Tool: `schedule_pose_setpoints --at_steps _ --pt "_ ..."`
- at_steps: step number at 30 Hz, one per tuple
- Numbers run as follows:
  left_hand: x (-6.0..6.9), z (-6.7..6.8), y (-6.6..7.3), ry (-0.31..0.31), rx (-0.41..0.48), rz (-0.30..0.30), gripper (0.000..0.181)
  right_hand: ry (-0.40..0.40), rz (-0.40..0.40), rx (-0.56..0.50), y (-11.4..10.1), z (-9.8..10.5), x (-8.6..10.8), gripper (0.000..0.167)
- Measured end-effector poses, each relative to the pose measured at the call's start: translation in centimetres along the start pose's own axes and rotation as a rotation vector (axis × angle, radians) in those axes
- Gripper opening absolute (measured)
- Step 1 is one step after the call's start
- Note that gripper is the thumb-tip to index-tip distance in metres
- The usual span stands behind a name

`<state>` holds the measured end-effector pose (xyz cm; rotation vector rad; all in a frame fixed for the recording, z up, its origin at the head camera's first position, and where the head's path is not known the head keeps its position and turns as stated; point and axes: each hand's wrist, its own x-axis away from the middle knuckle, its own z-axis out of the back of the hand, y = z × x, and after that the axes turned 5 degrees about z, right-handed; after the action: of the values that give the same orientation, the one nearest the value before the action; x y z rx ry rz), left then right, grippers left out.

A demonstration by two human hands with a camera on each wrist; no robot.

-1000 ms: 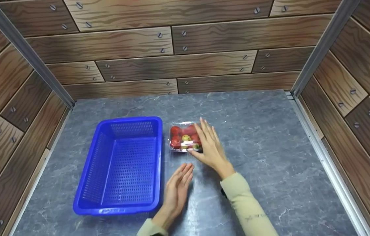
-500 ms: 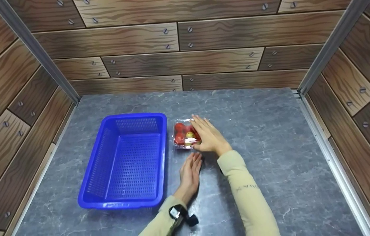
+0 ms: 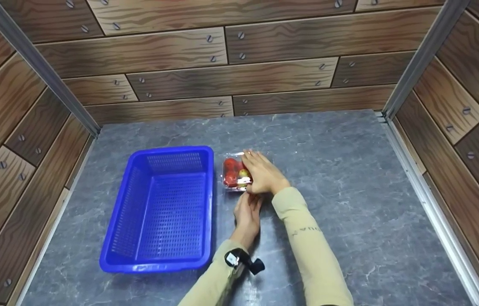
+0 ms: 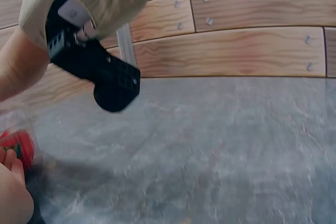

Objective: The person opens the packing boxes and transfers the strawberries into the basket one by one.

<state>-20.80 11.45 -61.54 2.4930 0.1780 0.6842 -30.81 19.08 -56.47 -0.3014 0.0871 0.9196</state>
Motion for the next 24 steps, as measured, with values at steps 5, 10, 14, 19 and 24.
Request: schedule_pose_setpoints --at_steps 5,10,14,19,24 --pt "-0.18 -0.59 0.14 0.024 -0.022 -0.008 0.018 -0.004 -0.019 0.012 -0.23 0.45 -0.14 0.092" --pt "-0.49 -0.76 -0.01 0.026 -0.031 -0.018 0.021 -0.011 -0.041 0.014 -0.27 0.66 -0.29 0.092" --pt "-0.58 -0.8 -0.29 0.016 -0.067 -0.06 0.02 0.0 -0.036 0.009 -0.27 0.77 -0.41 0.091" --pt "-0.72 -0.7 -0.36 -0.01 -0.158 -0.103 0.016 -0.004 -0.037 -0.01 -0.22 0.96 -0.51 0.092" --pt "-0.78 -0.61 -0.35 -0.015 -0.207 -0.136 0.016 -0.014 0.004 -0.001 0.14 0.96 -0.29 0.088"
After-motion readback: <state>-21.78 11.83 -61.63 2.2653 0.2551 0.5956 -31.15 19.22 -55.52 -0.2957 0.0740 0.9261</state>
